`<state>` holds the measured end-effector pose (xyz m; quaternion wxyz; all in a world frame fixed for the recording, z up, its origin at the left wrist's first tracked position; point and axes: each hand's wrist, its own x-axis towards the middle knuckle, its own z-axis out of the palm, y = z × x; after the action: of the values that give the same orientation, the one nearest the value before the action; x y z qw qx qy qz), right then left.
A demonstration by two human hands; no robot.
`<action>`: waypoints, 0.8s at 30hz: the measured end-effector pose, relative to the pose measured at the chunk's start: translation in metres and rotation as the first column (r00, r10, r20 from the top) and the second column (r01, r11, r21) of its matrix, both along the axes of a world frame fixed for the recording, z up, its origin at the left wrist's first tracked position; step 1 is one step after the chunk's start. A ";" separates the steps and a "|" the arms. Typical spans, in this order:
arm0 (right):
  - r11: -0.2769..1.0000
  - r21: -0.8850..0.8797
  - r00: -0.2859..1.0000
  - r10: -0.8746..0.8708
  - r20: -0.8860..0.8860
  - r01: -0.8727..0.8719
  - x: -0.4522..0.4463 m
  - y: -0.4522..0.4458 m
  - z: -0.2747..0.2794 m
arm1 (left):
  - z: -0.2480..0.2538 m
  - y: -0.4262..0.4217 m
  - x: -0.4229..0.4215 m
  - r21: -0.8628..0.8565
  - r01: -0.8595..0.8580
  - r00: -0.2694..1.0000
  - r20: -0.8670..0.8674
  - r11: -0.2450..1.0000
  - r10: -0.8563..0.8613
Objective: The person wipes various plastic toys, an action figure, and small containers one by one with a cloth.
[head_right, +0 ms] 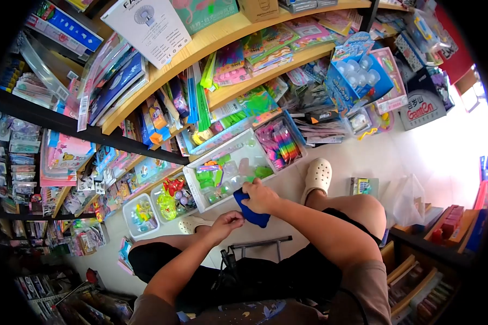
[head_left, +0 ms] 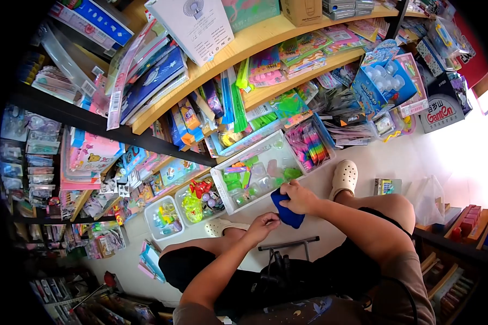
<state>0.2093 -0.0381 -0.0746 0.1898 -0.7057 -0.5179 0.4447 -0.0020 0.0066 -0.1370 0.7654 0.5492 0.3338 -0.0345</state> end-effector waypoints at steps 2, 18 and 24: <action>0.997 -0.051 0.997 0.058 0.044 -0.056 0.002 -0.004 0.005 | 0.013 -0.007 0.000 -0.062 -0.082 0.996 0.025 0.995 0.084; 0.950 -0.007 0.894 0.298 0.334 -0.313 0.008 -0.026 0.036 | 0.002 -0.024 0.030 0.507 -0.084 0.996 0.069 0.858 0.056; 0.955 -0.005 0.912 0.285 0.295 -0.297 0.015 -0.023 0.046 | 0.039 -0.005 0.019 0.623 -0.133 0.986 0.163 0.771 0.038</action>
<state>0.2239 -0.0607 -0.0283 0.0568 -0.6747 -0.6481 0.3485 0.0168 0.0013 -0.0980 0.5591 0.7593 0.2955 0.1533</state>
